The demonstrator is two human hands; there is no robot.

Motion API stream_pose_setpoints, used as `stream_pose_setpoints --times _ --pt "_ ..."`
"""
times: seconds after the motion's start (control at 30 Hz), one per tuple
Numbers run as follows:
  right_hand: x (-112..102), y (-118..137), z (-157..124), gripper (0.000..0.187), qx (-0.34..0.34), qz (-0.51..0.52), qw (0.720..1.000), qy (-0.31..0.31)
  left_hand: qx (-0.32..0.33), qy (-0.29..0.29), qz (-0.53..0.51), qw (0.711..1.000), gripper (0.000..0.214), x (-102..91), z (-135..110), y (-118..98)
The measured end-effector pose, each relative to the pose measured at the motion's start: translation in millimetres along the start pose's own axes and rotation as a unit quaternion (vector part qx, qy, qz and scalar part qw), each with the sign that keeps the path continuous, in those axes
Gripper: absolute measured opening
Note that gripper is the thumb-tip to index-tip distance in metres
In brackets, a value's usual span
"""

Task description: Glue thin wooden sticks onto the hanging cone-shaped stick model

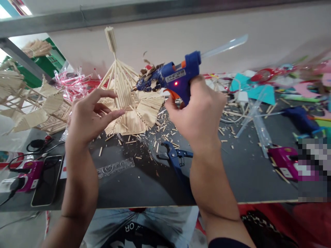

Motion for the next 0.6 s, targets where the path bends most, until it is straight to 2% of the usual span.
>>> stream_pose_setpoints --times 0.17,0.4,0.6 --pt "3.7 -1.5 -0.8 0.019 -0.029 -0.008 0.999 -0.032 -0.009 0.003 0.009 1.000 0.032 0.5 -0.1 0.9" --pt "0.3 -1.6 -1.1 0.017 -0.046 -0.020 0.998 -0.031 0.001 0.007 0.004 1.000 0.034 1.3 0.6 3.6" --pt "-2.9 0.0 -1.5 0.019 -0.061 -0.033 0.997 -0.038 -0.019 0.018 0.015 1.000 0.035 1.0 1.1 1.4"
Point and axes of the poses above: each hand's wrist, its own z-axis towards the middle knuckle, its own x-axis out of the palm, y = z × x, the point moved 1 cm from there along z, towards the middle knuckle, and after that the axes turned 6 degrees about -y, right-handed, at the moved point
